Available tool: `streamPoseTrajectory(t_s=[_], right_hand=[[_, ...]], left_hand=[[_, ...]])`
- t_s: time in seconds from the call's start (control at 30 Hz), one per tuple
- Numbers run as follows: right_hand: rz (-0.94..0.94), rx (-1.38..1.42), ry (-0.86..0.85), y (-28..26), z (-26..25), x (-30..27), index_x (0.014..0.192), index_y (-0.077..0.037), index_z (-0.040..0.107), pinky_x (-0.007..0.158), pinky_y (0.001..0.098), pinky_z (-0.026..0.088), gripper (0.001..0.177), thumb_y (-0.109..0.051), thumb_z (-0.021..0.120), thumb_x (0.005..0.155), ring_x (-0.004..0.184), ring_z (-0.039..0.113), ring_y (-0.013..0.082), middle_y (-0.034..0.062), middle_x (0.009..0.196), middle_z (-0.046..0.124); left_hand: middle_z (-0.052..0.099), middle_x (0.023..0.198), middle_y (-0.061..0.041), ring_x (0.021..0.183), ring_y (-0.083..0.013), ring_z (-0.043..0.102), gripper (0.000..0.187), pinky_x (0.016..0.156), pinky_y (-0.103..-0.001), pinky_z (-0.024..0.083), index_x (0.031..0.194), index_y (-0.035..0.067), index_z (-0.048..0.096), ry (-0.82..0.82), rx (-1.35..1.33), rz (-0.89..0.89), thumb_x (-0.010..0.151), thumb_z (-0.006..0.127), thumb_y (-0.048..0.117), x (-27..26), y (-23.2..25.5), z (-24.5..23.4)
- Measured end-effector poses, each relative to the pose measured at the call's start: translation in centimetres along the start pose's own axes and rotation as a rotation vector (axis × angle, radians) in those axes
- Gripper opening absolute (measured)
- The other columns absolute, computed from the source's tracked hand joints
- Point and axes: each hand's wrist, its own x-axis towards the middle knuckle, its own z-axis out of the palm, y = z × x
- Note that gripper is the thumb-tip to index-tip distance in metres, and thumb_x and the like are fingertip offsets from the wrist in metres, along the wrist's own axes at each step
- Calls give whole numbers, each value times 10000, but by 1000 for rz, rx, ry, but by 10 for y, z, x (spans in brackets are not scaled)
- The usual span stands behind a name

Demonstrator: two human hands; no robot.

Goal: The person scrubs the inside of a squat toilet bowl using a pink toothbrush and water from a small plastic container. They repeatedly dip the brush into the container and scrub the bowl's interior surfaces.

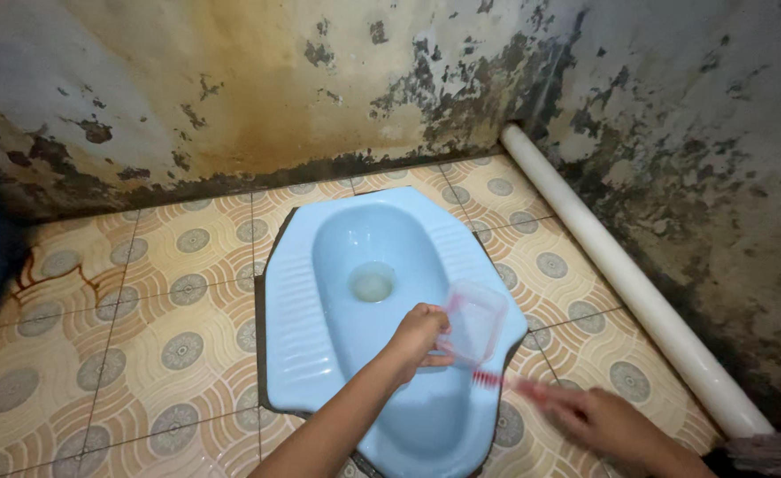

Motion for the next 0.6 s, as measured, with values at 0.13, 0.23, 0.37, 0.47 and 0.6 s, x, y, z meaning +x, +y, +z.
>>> streamPoseTrajectory(t_s=[0.13, 0.23, 0.37, 0.47, 0.6], right_hand=[[138, 500, 239, 8, 13, 1, 1460, -184, 697, 810, 345, 511, 484, -410, 498, 1081, 870, 567, 166, 223, 1028, 781], [-462, 138, 10, 14, 21, 7, 1407, -163, 629, 968, 284, 510, 476, -342, 585, 968, 1139, 687, 78, -9, 1347, 726], [-11, 130, 221, 20, 22, 7, 1472, -264, 603, 976, 329, 535, 490, -375, 554, 997, 1113, 698, 178, 62, 1272, 754], [-57, 56, 192, 23, 21, 0, 1518, -306, 573, 909, 401, 595, 476, -391, 538, 1051, 1001, 750, 308, 139, 1177, 792], [-361, -244, 12, 20, 18, -9, 1427, -408, 641, 794, 303, 589, 458, -487, 585, 979, 810, 754, 82, 2, 1005, 811]], left_hand=[[569, 1057, -43, 903, -198, 604, 298, 803, -455, 623, 1148, 145, 549, 31, 62, -10, 855, 585, 182, -8, 5, 9], [550, 1051, -61, 903, -223, 616, 300, 786, -466, 623, 1141, 107, 535, 10, 70, 32, 853, 587, 174, -10, 11, 13], [565, 1060, -65, 894, -243, 603, 304, 763, -463, 615, 1138, 137, 538, 57, 59, 10, 840, 583, 182, -11, 11, 18], [566, 1080, -71, 896, -245, 603, 304, 761, -464, 621, 1137, 132, 540, 89, 34, 10, 840, 576, 180, -11, 4, 20], [561, 1101, -69, 909, -241, 597, 297, 765, -467, 614, 1139, 125, 529, 93, 3, -1, 856, 578, 200, -11, -5, 16]])
